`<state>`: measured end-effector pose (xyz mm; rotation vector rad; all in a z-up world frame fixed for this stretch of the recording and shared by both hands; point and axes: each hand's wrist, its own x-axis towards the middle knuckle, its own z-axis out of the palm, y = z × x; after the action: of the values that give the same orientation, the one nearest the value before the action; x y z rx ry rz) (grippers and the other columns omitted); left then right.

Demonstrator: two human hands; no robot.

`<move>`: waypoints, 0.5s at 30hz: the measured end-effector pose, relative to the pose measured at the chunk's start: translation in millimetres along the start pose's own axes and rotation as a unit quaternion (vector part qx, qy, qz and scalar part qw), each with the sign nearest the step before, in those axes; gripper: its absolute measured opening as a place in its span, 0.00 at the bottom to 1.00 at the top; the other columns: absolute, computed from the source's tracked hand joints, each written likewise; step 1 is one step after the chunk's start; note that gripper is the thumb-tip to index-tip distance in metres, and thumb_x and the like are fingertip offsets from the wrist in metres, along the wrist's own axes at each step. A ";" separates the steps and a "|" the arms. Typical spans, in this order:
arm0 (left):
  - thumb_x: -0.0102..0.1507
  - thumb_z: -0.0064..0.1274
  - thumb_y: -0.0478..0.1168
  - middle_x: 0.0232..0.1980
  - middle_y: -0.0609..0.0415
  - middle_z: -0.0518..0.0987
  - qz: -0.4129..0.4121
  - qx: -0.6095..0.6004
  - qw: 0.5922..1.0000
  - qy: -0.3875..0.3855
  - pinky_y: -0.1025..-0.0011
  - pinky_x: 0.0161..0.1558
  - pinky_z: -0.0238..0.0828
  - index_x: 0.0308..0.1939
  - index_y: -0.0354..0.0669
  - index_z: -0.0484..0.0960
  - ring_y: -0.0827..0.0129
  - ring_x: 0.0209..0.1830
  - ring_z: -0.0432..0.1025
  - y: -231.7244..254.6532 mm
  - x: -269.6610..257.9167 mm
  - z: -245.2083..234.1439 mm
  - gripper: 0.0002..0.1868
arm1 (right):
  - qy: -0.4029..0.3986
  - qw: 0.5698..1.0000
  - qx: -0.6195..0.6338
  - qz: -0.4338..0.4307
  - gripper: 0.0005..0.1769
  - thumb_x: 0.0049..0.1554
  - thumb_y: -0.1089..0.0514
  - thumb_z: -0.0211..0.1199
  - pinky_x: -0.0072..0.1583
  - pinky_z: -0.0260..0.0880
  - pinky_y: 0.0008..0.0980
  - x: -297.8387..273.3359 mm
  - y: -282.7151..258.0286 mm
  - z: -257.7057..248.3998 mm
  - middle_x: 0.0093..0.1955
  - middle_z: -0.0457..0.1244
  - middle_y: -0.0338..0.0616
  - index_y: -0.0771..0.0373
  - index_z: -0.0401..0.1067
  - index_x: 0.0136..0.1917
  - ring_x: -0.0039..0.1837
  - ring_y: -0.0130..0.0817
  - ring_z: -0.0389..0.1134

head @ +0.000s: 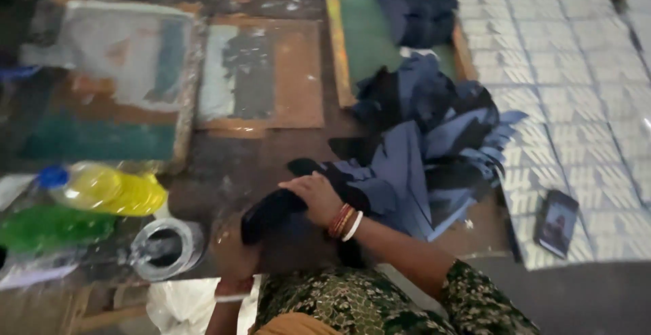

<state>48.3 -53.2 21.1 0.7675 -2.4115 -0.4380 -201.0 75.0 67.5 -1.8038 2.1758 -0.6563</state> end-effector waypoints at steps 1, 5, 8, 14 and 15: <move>0.54 0.60 0.38 0.61 0.42 0.78 0.013 -0.006 1.000 -0.009 0.43 0.69 0.59 0.67 0.49 0.72 0.44 0.62 0.69 -3.9 -14.9 1.6 0.36 | 0.008 1.000 -0.001 0.015 0.41 0.49 0.64 0.64 0.78 0.58 0.47 -8.6 0.4 2.1 0.73 0.65 0.37 0.45 0.65 0.75 0.77 0.41 0.61; 0.49 0.57 0.34 0.69 0.31 0.71 -0.189 -0.114 0.967 -0.130 0.47 0.70 0.58 0.78 0.45 0.60 0.36 0.71 0.63 -25.3 -43.1 6.9 0.51 | 0.027 0.997 0.036 0.064 0.52 0.45 0.62 0.69 0.75 0.49 0.57 -35.1 17.8 16.1 0.76 0.56 0.53 0.53 0.55 0.80 0.78 0.53 0.54; 0.46 0.65 0.38 0.72 0.25 0.66 -0.150 -0.054 0.984 -0.080 0.48 0.70 0.55 0.79 0.40 0.55 0.32 0.72 0.59 -5.5 -21.4 10.7 0.58 | 0.115 0.989 0.082 0.030 0.56 0.43 0.59 0.72 0.75 0.51 0.57 -34.4 10.9 23.5 0.78 0.52 0.62 0.55 0.51 0.82 0.78 0.61 0.52; 0.44 0.74 0.50 0.69 0.28 0.70 -0.141 -0.021 0.980 -0.136 0.48 0.65 0.65 0.80 0.33 0.57 0.34 0.66 0.68 15.5 88.7 -15.7 0.65 | 0.129 0.989 0.050 0.045 0.57 0.45 0.59 0.72 0.72 0.61 0.51 6.8 12.5 20.3 0.72 0.59 0.57 0.48 0.54 0.85 0.71 0.56 0.60; 0.43 0.74 0.51 0.68 0.29 0.71 -0.092 -0.021 0.989 -0.111 0.49 0.65 0.67 0.77 0.32 0.61 0.35 0.65 0.69 10.1 95.6 -17.1 0.63 | 0.126 0.990 0.041 0.050 0.56 0.46 0.58 0.72 0.70 0.63 0.50 7.7 11.7 12.3 0.70 0.61 0.54 0.48 0.54 0.85 0.69 0.54 0.62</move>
<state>-10.3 -105.7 78.8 0.9720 -2.5344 -0.6784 -207.1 66.9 51.9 -1.6354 2.3396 -0.9827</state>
